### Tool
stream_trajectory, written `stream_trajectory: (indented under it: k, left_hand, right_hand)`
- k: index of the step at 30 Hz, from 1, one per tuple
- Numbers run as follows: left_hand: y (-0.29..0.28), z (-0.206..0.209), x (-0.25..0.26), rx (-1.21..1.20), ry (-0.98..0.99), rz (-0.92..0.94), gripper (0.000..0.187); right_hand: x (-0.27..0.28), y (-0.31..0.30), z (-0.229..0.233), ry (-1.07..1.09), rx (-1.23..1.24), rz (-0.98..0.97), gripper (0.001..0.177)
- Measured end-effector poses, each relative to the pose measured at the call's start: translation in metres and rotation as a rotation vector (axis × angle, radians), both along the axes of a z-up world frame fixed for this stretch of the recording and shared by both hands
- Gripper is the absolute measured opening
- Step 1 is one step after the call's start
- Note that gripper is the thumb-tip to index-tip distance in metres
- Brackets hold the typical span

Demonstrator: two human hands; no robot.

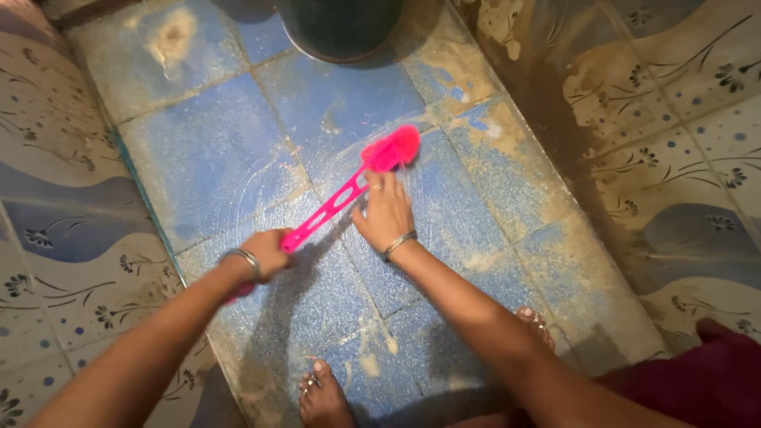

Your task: The person scrubs the bathroom floor tiles using a pink brush by hand, then pours water from a blue mug to rinse the area and continues scrubbing the wall tiles.

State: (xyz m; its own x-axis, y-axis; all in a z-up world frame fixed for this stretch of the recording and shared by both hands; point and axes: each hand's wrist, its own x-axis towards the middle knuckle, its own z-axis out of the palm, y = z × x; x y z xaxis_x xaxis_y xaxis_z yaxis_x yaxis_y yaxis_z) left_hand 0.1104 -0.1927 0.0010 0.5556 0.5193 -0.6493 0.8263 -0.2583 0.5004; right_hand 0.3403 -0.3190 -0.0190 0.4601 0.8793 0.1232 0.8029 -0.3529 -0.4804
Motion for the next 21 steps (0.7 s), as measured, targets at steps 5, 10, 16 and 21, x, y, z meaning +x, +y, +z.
stream_trajectory:
  k: [5,10,16,21]
  left_hand:
    - [0.045,0.013,-0.011,-0.104,0.321,-0.245,0.032]
    - [0.059,0.028,0.017,-0.099,0.54,-0.536,0.029]
    - [0.076,0.022,0.033,0.163,0.663,-0.614,0.051]
    - [0.078,0.011,0.041,0.233,0.58,-0.384,0.052]
  right_hand:
    - [-0.018,-0.007,-0.008,-0.209,0.106,0.431,0.058]
    - [-0.061,-0.048,-0.046,0.178,-0.44,0.21,0.032]
    - [-0.044,0.002,-0.059,0.193,-0.546,0.226,0.035]
    - [0.044,0.09,-0.076,-0.085,-0.313,0.509,0.027]
